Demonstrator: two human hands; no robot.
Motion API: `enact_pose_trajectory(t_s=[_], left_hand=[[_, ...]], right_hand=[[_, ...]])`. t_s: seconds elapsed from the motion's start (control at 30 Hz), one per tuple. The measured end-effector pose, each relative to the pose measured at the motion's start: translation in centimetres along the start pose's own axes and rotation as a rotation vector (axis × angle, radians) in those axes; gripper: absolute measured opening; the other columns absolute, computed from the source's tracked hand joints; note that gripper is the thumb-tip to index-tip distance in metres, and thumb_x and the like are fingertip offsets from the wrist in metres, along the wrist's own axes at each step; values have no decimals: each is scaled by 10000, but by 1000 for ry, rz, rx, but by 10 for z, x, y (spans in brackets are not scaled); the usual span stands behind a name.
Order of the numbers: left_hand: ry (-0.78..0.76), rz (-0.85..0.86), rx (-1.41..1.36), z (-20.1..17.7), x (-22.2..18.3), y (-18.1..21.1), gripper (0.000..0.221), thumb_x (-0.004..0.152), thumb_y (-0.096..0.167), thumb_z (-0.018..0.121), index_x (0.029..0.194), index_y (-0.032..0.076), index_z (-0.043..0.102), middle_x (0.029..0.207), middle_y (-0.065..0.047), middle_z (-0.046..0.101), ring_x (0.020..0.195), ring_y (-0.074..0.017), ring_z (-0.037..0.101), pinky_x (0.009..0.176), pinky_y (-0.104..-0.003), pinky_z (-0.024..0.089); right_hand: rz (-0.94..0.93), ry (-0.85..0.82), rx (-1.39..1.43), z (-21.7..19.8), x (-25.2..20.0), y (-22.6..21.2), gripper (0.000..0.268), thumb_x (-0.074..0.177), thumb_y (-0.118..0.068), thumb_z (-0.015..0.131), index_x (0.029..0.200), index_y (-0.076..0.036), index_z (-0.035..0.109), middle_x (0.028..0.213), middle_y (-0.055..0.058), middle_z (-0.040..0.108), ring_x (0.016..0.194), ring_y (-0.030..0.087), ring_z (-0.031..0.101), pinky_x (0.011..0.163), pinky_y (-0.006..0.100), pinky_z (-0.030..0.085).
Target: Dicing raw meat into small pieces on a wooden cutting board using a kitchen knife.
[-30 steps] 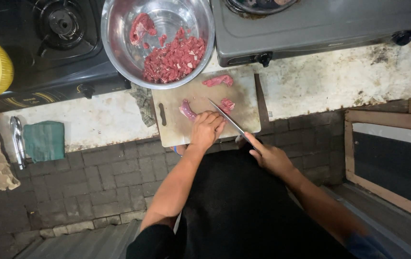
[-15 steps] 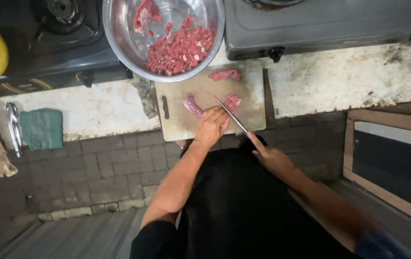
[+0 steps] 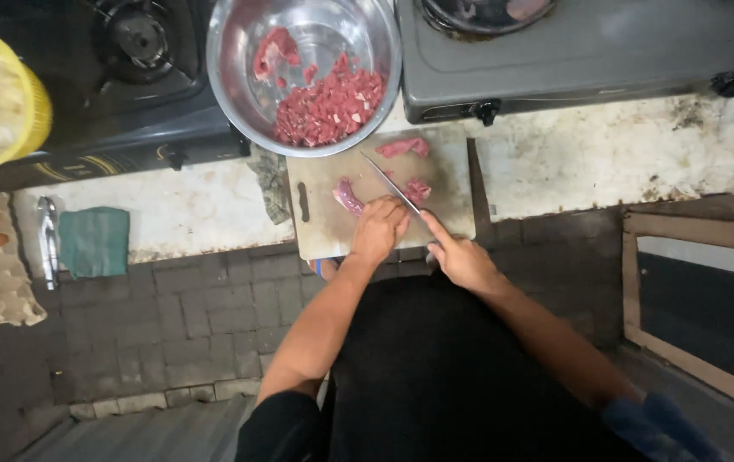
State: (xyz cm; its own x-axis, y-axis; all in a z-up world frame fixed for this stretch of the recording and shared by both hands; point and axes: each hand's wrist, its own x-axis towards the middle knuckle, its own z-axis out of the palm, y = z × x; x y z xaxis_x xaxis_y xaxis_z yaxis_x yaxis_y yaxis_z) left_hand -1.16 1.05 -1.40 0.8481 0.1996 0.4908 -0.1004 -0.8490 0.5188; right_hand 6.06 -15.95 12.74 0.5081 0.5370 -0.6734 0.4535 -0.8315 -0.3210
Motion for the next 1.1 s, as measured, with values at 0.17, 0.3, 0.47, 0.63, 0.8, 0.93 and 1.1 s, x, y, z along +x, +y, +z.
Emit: enact_pose_trajectory(t_s=[0.17, 0.3, 0.47, 0.63, 0.8, 0.93, 1.1], left_hand=[[-26, 1, -29, -32, 4, 7, 156, 912, 270, 661, 994, 147, 709, 1075, -8, 681, 1051, -174, 643, 900, -326, 434], [29, -5, -37, -31, -4, -1, 165, 886, 222, 696, 1008, 113, 717, 1070, -46, 690, 1044, -201, 661, 899, -329, 464], [31, -7, -49, -32, -4, -1, 84, 891, 229, 711, 906, 152, 738, 955, -13, 708, 974, -195, 674, 855, -327, 472], [23, -38, 16, -25, -7, 0, 102, 904, 266, 668, 874, 185, 723, 933, 19, 701, 971, -173, 661, 848, -327, 448], [69, -98, 11, -26, -1, 9, 186, 778, 263, 756, 913, 139, 720, 963, -27, 685, 921, -227, 656, 797, -369, 451], [47, -102, 8, -27, 2, 9, 149, 786, 234, 757, 901, 144, 730, 951, -15, 696, 924, -215, 661, 809, -363, 448], [36, -122, -24, -29, 4, 9, 91, 825, 200, 735, 896, 142, 739, 964, -21, 718, 950, -214, 661, 822, -337, 470]], right_hand=[[34, 67, 115, -11, -26, 2, 606, 999, -388, 429, 1542, -475, 175, 1109, 296, 678, 1041, 454, 658, 918, 538, 525], [-7, 161, 193, 0, -32, 11, 620, 989, -337, 478, 1551, -418, 229, 1095, 290, 682, 1030, 461, 652, 882, 541, 529], [-11, 85, 137, -1, -44, 6, 608, 992, -372, 446, 1549, -444, 214, 1156, 239, 679, 1066, 426, 653, 907, 520, 530], [4, -28, 75, 13, -42, 16, 607, 999, -376, 414, 1545, -490, 174, 1183, 237, 666, 1097, 421, 643, 932, 509, 519], [27, -40, 76, 11, -48, 18, 610, 1003, -405, 413, 1557, -465, 167, 1180, 209, 671, 1094, 407, 651, 925, 483, 529], [40, -79, 80, 2, -53, 12, 613, 1008, -371, 409, 1561, -448, 155, 1171, 218, 675, 1091, 419, 649, 922, 499, 523], [1, -83, -137, 13, -45, 14, 661, 1031, -337, 369, 1584, -421, 16, 1017, 239, 682, 975, 400, 695, 875, 479, 552]])
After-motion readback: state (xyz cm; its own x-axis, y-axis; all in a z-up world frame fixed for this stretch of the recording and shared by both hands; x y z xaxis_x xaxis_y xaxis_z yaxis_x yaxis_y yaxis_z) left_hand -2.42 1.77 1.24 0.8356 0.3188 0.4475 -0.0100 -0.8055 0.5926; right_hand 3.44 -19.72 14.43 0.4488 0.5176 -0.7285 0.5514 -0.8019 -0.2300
